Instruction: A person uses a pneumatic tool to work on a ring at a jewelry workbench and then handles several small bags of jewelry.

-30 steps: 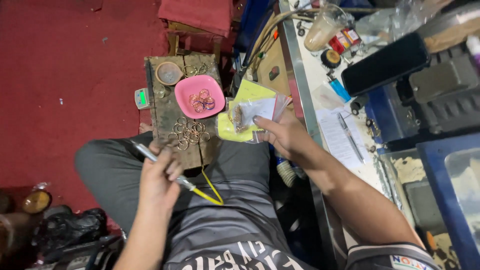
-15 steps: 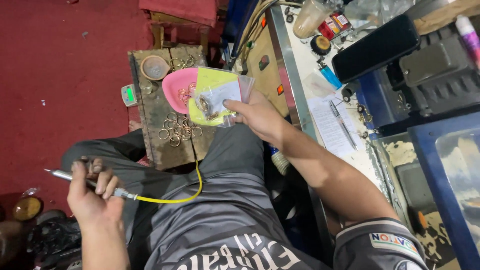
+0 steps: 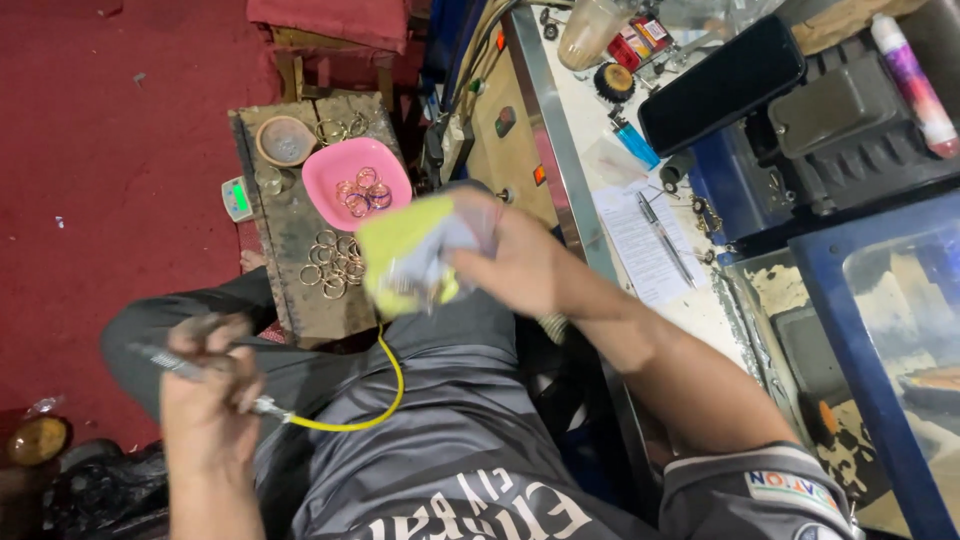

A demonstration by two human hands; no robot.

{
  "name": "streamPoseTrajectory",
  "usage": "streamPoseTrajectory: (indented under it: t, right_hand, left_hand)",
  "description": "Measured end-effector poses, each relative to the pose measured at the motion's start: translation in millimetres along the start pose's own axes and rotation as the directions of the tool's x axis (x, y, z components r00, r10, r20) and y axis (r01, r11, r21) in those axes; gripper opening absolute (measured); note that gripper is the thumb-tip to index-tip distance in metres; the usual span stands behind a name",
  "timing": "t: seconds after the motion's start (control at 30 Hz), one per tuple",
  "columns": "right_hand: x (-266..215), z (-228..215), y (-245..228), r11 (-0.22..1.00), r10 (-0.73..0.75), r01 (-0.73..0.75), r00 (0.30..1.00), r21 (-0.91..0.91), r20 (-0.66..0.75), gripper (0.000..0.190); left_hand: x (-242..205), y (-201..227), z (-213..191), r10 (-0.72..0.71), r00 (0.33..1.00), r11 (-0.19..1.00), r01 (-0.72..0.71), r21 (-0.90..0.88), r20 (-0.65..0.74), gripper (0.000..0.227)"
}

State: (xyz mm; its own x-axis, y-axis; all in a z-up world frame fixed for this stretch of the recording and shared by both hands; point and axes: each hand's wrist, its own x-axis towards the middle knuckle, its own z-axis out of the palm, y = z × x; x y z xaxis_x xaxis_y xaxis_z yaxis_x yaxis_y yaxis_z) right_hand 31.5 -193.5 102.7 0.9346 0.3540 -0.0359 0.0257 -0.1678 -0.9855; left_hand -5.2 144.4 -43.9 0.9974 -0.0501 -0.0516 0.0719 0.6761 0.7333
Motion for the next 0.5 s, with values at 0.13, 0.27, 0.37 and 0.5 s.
streamPoseTrajectory:
  t: [0.13,0.27,0.37,0.5]
  right_hand:
    - [-15.5,42.8,-34.9,0.921,0.048,-0.022,0.997,-0.389,0.057,0.041]
    - [-6.5,48.2,-21.5,0.97,0.072,-0.054,0.995,-0.238,0.069,0.038]
    - [-6.2,47.8,-20.4,0.986,0.069,-0.067,0.998,-0.155,0.008,0.036]
    - [-8.0,55.6,-27.7,0.918,0.056,-0.073,0.997,-0.39,-0.053,0.047]
  left_hand:
    - [1.1,-16.0,54.8,-0.104,0.995,0.992,0.104,0.075,0.007,0.066]
    - [0.1,-12.8,102.6,-0.162,0.98,0.987,0.162,0.016,0.116,0.104]
    - [-0.8,-5.3,124.4,-0.154,0.984,0.982,0.141,0.128,0.094,0.098]
    - [-2.7,-15.9,116.0,-0.09,0.991,0.974,0.109,0.198,-0.102,0.058]
